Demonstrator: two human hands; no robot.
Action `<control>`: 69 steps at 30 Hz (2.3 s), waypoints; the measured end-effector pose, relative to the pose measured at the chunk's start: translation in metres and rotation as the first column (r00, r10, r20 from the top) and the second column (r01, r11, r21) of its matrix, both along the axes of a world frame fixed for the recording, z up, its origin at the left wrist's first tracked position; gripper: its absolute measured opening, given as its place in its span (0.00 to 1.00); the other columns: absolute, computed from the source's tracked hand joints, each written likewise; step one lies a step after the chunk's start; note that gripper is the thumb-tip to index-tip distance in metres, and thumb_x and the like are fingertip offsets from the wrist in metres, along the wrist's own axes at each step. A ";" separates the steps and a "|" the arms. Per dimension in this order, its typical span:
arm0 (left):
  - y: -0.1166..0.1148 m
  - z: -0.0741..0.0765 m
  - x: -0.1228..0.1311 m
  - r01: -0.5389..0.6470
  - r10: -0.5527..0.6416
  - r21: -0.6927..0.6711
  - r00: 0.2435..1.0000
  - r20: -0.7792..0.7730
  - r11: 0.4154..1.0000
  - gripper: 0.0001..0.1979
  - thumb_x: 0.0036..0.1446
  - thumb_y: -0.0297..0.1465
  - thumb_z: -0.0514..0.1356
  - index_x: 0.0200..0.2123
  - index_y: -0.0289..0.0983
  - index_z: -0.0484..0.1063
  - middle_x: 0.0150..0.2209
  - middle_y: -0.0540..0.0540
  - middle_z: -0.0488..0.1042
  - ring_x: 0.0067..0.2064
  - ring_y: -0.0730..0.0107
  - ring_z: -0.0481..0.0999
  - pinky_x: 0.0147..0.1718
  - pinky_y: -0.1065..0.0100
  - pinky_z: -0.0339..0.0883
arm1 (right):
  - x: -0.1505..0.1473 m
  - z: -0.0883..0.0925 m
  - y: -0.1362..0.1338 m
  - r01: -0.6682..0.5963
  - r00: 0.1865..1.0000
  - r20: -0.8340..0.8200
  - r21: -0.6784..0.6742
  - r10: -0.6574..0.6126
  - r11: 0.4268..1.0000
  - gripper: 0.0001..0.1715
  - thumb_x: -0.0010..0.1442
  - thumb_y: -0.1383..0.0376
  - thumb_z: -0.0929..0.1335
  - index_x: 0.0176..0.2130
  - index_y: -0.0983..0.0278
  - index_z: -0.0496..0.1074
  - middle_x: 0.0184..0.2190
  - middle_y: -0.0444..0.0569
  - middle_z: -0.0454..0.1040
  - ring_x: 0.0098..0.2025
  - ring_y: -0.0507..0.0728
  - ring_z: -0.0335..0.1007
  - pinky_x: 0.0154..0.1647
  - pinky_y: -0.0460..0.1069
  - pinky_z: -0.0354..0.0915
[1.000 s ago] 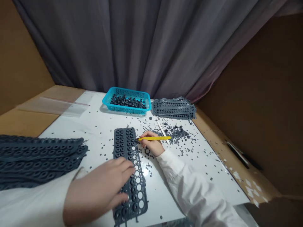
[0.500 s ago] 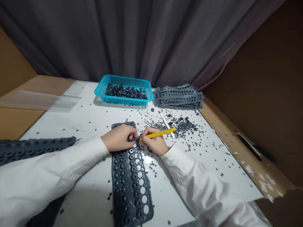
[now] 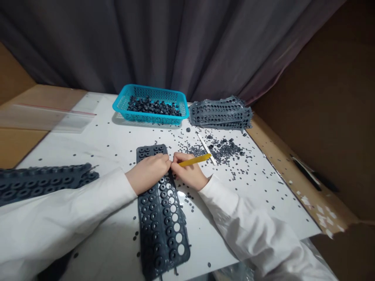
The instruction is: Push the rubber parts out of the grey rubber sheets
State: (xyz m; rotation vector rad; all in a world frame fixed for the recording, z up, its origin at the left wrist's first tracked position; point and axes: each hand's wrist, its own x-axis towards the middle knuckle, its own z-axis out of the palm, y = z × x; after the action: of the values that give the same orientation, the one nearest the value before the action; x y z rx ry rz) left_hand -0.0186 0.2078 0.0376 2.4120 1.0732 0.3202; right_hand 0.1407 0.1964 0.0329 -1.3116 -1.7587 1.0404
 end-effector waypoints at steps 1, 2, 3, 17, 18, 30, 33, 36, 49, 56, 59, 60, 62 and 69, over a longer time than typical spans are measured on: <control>0.001 -0.002 0.000 -0.002 0.002 -0.005 1.000 0.016 1.000 0.08 0.53 0.21 0.50 0.26 0.37 0.66 0.30 0.44 0.67 0.37 0.61 0.67 0.41 0.63 0.61 | 0.000 -0.001 0.000 0.002 1.000 -0.012 -0.017 -0.002 1.000 0.11 0.47 0.71 0.62 0.17 0.62 0.58 0.13 0.38 0.59 0.19 0.49 0.55 0.22 0.44 0.52; 0.002 -0.003 -0.001 -0.002 0.003 -0.012 0.999 0.037 1.000 0.08 0.53 0.22 0.51 0.26 0.37 0.66 0.30 0.44 0.67 0.37 0.61 0.67 0.41 0.63 0.61 | 0.001 -0.001 0.001 0.002 1.000 -0.022 -0.032 -0.003 1.000 0.11 0.47 0.72 0.62 0.17 0.62 0.58 0.13 0.38 0.60 0.19 0.49 0.55 0.22 0.44 0.52; 0.003 -0.004 -0.001 -0.003 0.004 -0.020 0.998 0.061 1.000 0.07 0.53 0.22 0.52 0.26 0.37 0.66 0.30 0.44 0.68 0.36 0.61 0.68 0.41 0.64 0.61 | 0.001 -0.002 0.001 0.002 1.000 -0.031 -0.042 -0.004 0.999 0.11 0.47 0.72 0.61 0.17 0.62 0.58 0.13 0.38 0.60 0.19 0.49 0.55 0.21 0.44 0.52; 0.037 0.008 -0.020 -0.125 0.274 -0.333 0.850 0.449 0.934 0.14 0.55 0.38 0.56 0.40 0.35 0.71 0.33 0.47 0.73 0.33 0.67 0.70 0.33 0.69 0.62 | 0.008 -0.016 0.011 0.078 0.930 -0.340 -0.197 -0.143 0.977 0.06 0.48 0.68 0.62 0.21 0.62 0.61 0.14 0.38 0.67 0.13 0.48 0.61 0.14 0.42 0.58; 0.036 0.006 -0.019 -0.101 0.233 -0.307 0.872 0.431 0.946 0.13 0.56 0.37 0.55 0.39 0.35 0.72 0.33 0.47 0.73 0.34 0.67 0.71 0.34 0.68 0.62 | 0.008 -0.017 0.012 0.080 0.931 -0.336 -0.189 -0.141 0.979 0.06 0.49 0.68 0.63 0.21 0.62 0.60 0.14 0.38 0.67 0.13 0.48 0.62 0.14 0.42 0.59; 0.024 -0.002 -0.006 0.120 -0.097 0.227 0.989 -0.112 0.967 0.07 0.57 0.28 0.54 0.38 0.34 0.69 0.37 0.44 0.68 0.38 0.64 0.70 0.38 0.66 0.65 | 0.000 -0.009 0.016 0.057 0.995 -0.074 -0.040 -0.060 0.998 0.11 0.49 0.70 0.61 0.18 0.62 0.56 0.12 0.37 0.59 0.17 0.48 0.57 0.18 0.42 0.53; 0.019 -0.004 -0.001 0.128 -0.089 0.256 0.983 -0.160 0.958 0.07 0.59 0.24 0.52 0.34 0.32 0.69 0.35 0.42 0.68 0.38 0.61 0.69 0.39 0.62 0.65 | -0.001 -0.008 0.019 0.038 0.997 -0.068 -0.077 -0.043 0.996 0.11 0.49 0.71 0.60 0.18 0.63 0.56 0.12 0.36 0.60 0.15 0.47 0.57 0.17 0.42 0.53; 0.018 -0.006 0.002 0.126 -0.082 0.273 0.982 -0.168 0.954 0.09 0.59 0.21 0.49 0.31 0.32 0.68 0.33 0.41 0.68 0.38 0.59 0.69 0.39 0.60 0.64 | -0.001 -0.007 0.022 0.046 0.994 -0.090 -0.152 -0.061 0.987 0.12 0.49 0.72 0.60 0.17 0.63 0.56 0.11 0.36 0.61 0.13 0.48 0.58 0.14 0.42 0.53; 0.030 -0.011 -0.007 0.016 -0.021 0.163 0.999 0.032 0.986 0.07 0.60 0.29 0.52 0.33 0.35 0.69 0.32 0.47 0.72 0.36 0.66 0.72 0.37 0.67 0.65 | 0.001 -0.012 0.025 0.047 0.986 -0.142 -0.229 -0.081 0.972 0.13 0.50 0.71 0.61 0.17 0.62 0.56 0.10 0.36 0.61 0.11 0.48 0.60 0.12 0.42 0.54; 0.028 0.001 -0.009 0.092 -0.086 0.135 0.995 -0.050 0.987 0.08 0.56 0.29 0.57 0.39 0.35 0.71 0.37 0.43 0.71 0.39 0.61 0.72 0.40 0.63 0.65 | 0.002 -0.008 0.022 0.031 0.974 -0.209 -0.238 -0.082 0.971 0.11 0.49 0.71 0.61 0.18 0.62 0.56 0.11 0.37 0.63 0.13 0.49 0.60 0.13 0.42 0.56; 0.025 0.001 -0.009 0.099 -0.087 0.155 0.993 -0.082 0.983 0.10 0.57 0.28 0.55 0.42 0.34 0.71 0.38 0.42 0.69 0.40 0.60 0.72 0.41 0.62 0.65 | 0.004 -0.010 0.021 0.045 0.970 -0.224 -0.231 -0.098 0.972 0.10 0.48 0.71 0.61 0.18 0.62 0.57 0.11 0.37 0.63 0.13 0.48 0.60 0.13 0.42 0.56; 0.025 0.001 -0.009 0.108 -0.091 0.175 0.990 -0.104 0.979 0.10 0.58 0.28 0.54 0.42 0.34 0.71 0.38 0.42 0.69 0.40 0.60 0.72 0.40 0.63 0.65 | 0.004 -0.010 0.021 0.052 0.968 -0.226 -0.234 -0.106 0.971 0.10 0.49 0.71 0.61 0.18 0.62 0.58 0.11 0.37 0.63 0.12 0.48 0.60 0.13 0.42 0.56; 0.024 0.000 -0.008 0.133 -0.101 0.218 0.983 -0.151 0.967 0.09 0.59 0.28 0.54 0.41 0.35 0.71 0.37 0.43 0.68 0.40 0.61 0.71 0.40 0.64 0.65 | 0.004 -0.011 0.021 0.063 0.967 -0.227 -0.240 -0.119 0.969 0.10 0.49 0.70 0.61 0.18 0.62 0.58 0.11 0.37 0.63 0.12 0.48 0.60 0.12 0.42 0.56; 0.023 -0.001 -0.006 0.174 -0.118 0.276 0.971 -0.207 0.945 0.09 0.60 0.28 0.53 0.39 0.33 0.71 0.35 0.43 0.67 0.39 0.60 0.70 0.38 0.62 0.65 | 0.005 -0.011 0.021 0.049 0.968 -0.231 -0.230 -0.104 0.972 0.10 0.49 0.70 0.61 0.19 0.62 0.58 0.12 0.37 0.64 0.13 0.48 0.60 0.14 0.42 0.57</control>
State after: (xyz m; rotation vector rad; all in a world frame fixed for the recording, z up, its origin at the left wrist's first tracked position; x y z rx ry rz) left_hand -0.0244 0.2308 0.0364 2.8190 0.9725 0.2154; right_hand 0.1454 0.2175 0.0215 -1.3131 -1.4311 1.3238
